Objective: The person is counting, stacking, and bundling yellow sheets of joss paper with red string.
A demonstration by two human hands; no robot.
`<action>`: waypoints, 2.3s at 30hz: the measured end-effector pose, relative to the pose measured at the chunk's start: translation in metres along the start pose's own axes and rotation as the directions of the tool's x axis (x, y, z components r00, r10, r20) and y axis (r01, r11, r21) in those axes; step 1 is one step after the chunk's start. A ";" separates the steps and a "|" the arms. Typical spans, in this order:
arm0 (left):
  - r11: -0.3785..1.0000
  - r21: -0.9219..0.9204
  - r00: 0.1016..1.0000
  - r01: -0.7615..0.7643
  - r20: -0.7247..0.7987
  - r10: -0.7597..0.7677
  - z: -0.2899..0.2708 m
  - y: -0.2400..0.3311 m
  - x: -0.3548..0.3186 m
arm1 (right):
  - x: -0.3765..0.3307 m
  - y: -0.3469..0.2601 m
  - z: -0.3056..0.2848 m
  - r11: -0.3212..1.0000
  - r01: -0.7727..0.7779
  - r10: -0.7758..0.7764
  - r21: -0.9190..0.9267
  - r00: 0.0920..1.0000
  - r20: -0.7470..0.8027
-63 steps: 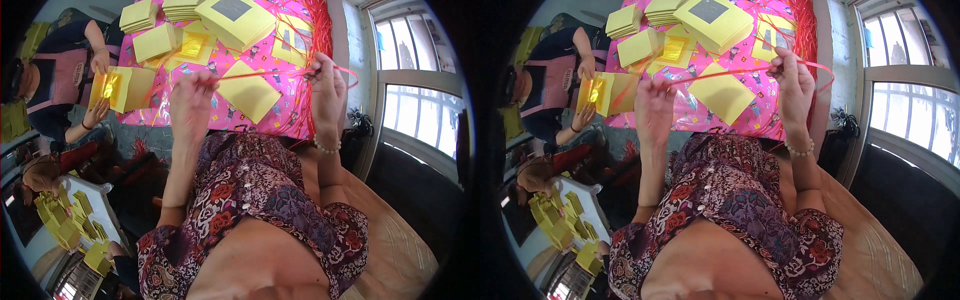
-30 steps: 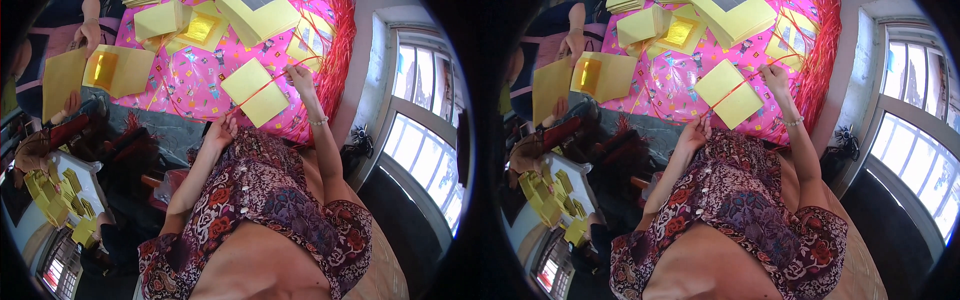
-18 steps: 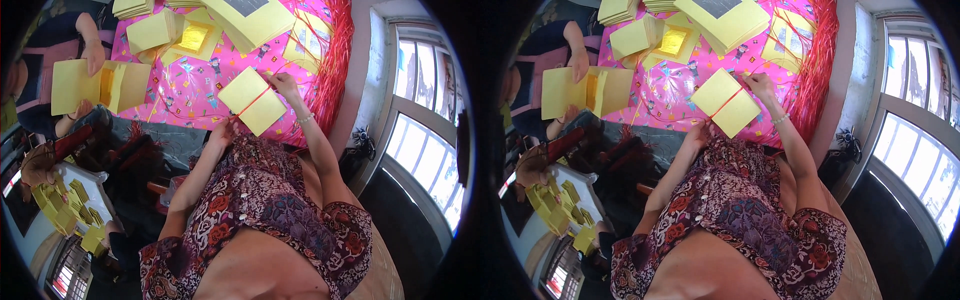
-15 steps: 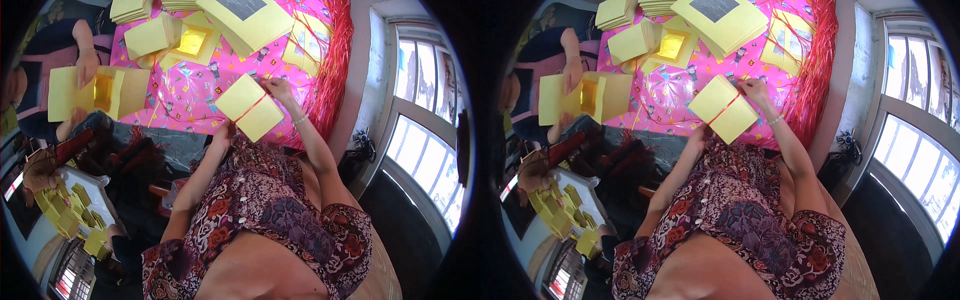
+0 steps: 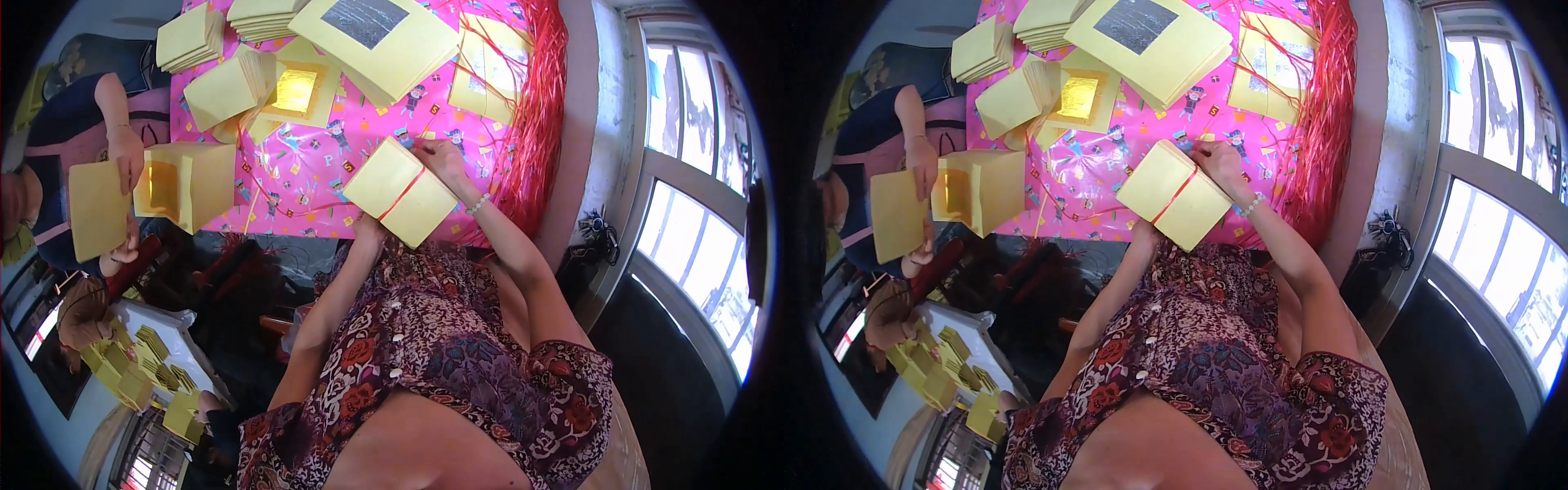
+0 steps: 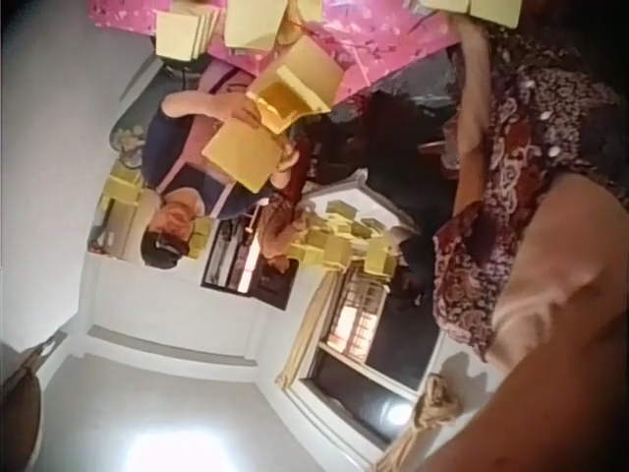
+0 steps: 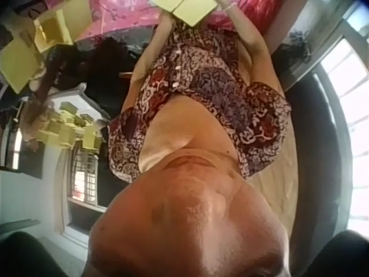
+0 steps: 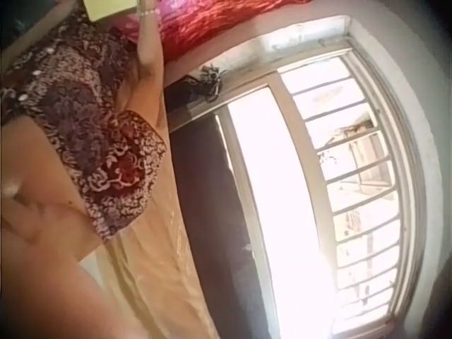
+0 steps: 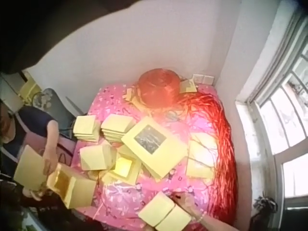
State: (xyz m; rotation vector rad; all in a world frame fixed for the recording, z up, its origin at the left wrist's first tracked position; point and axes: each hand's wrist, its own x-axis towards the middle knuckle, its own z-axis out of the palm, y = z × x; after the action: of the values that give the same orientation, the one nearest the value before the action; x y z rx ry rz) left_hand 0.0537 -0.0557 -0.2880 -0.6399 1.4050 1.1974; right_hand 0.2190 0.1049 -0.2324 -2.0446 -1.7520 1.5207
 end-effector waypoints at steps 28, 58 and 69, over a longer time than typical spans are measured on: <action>0.995 0.097 0.900 -0.037 0.435 -0.009 0.050 0.050 -0.058 | 0.016 0.020 -0.017 0.394 -0.182 -0.241 0.901 0.925 0.293; -0.271 0.187 0.131 -0.944 0.969 0.212 0.123 0.097 -0.107 | -0.037 -0.027 -0.052 0.700 0.413 -0.486 0.582 0.873 -0.035; -0.247 0.554 0.427 -0.795 0.801 0.420 0.131 0.078 -0.125 | -0.107 -0.072 -0.024 0.817 0.566 -0.462 0.108 0.755 -0.465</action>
State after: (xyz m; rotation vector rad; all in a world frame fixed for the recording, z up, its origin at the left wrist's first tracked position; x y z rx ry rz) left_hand 0.0636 0.0592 -0.1279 1.4655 1.8603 0.7115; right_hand 0.1962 0.0605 -0.1112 -1.4421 -1.6590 0.9720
